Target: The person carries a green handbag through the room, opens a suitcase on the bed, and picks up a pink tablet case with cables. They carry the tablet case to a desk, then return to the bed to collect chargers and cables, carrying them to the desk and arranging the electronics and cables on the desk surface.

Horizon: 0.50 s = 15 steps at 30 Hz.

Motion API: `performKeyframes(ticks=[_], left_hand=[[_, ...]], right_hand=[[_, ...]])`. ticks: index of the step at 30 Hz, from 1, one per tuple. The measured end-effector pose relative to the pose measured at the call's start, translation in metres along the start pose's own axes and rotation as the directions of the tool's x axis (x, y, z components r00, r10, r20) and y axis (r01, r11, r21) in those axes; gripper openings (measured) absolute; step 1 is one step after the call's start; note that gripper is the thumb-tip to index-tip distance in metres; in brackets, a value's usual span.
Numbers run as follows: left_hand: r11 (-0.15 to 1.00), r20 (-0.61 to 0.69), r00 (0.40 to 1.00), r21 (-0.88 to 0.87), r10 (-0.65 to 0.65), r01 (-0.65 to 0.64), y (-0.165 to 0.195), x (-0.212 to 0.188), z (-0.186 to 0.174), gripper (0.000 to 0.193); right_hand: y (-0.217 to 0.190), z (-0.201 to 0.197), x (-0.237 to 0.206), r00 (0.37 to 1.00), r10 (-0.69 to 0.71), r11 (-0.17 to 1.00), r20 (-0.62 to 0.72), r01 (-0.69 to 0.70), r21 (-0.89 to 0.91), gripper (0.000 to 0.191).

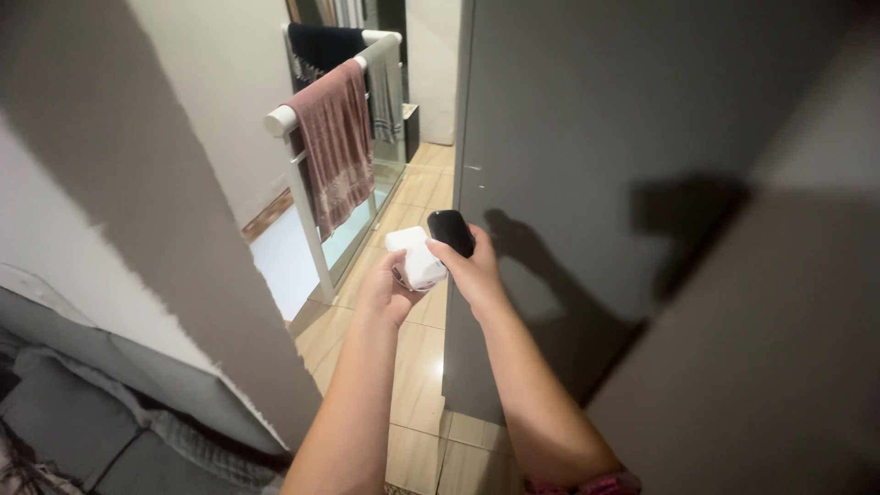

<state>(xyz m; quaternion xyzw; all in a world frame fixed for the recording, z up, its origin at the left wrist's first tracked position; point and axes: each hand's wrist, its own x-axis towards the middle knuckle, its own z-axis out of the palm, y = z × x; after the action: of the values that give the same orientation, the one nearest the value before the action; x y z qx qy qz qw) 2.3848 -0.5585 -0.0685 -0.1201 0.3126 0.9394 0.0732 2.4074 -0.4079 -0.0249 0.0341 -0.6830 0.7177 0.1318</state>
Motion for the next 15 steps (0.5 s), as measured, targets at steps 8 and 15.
performKeyframes(ticks=[8, 15], left_hand=[[0.984, -0.070, 0.982, -0.008, 0.175, -0.176, 0.034, 0.057, 0.006, 0.048], [0.936, -0.140, 0.950, -0.179, 0.279, -0.302, 0.061, 0.079, 0.006, 0.047]], right_hand=[[0.016, 0.033, 0.087, 0.980, -0.050, 0.999, 0.193, 0.053, -0.009, 0.074], [0.025, 0.072, 0.144, 0.933, 0.025, 0.990, 0.360, -0.073, 0.121, 0.071]])
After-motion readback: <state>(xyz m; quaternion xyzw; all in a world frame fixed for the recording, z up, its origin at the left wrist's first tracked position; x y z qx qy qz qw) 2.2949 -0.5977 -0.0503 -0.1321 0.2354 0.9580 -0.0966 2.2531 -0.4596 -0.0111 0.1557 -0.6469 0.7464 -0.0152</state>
